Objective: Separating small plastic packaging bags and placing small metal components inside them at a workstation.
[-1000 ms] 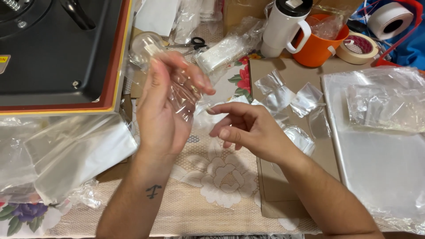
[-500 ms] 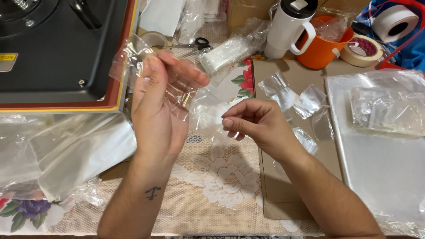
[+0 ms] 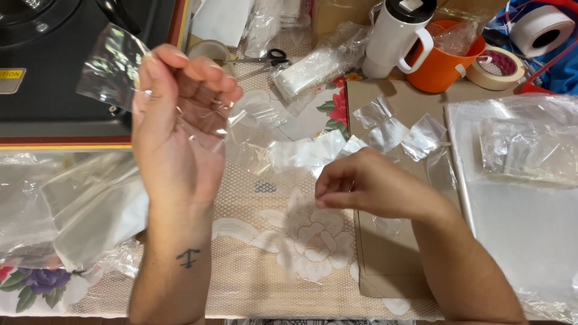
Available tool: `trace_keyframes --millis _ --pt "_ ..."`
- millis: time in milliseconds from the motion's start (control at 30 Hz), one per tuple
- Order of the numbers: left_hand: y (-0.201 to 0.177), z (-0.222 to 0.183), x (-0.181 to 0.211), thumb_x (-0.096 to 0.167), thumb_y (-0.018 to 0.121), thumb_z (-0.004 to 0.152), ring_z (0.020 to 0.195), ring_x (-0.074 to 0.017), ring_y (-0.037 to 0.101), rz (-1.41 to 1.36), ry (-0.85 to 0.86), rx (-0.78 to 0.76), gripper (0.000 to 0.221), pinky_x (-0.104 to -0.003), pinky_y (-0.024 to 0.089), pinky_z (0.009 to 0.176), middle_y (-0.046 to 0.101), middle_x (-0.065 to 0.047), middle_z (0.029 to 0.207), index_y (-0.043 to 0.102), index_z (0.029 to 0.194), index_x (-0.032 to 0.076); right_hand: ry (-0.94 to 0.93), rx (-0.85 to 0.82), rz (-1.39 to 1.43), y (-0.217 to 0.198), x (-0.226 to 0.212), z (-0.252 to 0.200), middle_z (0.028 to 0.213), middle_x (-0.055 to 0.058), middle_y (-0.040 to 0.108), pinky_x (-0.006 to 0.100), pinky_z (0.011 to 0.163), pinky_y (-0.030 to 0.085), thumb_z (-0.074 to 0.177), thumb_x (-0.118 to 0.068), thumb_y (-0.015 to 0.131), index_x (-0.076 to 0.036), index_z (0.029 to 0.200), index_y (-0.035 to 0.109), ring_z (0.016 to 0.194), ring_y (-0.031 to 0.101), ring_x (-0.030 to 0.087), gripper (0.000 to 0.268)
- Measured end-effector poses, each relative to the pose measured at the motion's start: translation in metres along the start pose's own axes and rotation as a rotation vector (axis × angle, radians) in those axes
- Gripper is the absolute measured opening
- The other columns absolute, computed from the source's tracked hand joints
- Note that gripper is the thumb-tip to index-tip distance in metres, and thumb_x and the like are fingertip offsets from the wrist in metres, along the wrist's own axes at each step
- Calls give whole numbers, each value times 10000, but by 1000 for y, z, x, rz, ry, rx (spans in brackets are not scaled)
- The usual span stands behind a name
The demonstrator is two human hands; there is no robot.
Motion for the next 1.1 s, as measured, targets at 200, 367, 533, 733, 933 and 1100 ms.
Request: trace_keyframes --millis 200,367,533,733,933,1100 --pt "-13 7 18 157 564 1050 843 -240 611 82 34 -28 126 -348 567 807 618 -152 1011 556 1116 49 301 -157 -457 26 37 28 866 -62 774 271 713 460 888 -340 740 -229 1023 785 780 680 83 180" --pt "-34 11 38 102 558 1111 835 -238 606 165 80 -59 111 -349 580 808 585 -126 1028 602 1211 84 556 -42 -525 12 53 27 1160 15 729 426 975 475 881 -412 735 -183 1249 676 1081 660 209 437" --pt "-38 13 49 152 601 1057 774 -237 584 187 91 -8 130 -350 566 781 561 -115 917 577 1158 75 63 406 -509 -7 23 62 1016 27 779 381 718 557 900 -397 728 -117 1123 718 856 740 203 357" --pt "-25 9 50 152 605 1045 737 -214 583 198 75 -38 88 -320 547 756 557 -90 852 581 1088 80 260 299 -544 15 72 185 1076 130 674 435 798 515 914 -430 738 -61 1142 630 987 625 309 446" --pt "-24 8 54 123 587 1069 753 -207 585 184 123 -98 58 -315 550 773 561 -99 850 578 1104 78 297 397 -617 20 97 217 1177 170 630 450 813 551 821 -480 829 -51 1180 604 1009 626 330 603" --pt "-27 12 53 139 623 1029 735 -225 578 153 102 -54 110 -326 555 751 561 -127 838 587 1091 56 304 444 -223 0 78 180 926 4 727 318 775 517 946 -269 711 -158 918 708 844 651 154 115"
Point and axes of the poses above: each hand's wrist, its own z-axis towards the middle knuckle, its own y-axis out of the palm, x = y × z, the point moved 7 cm from there along z, towards the middle knuckle
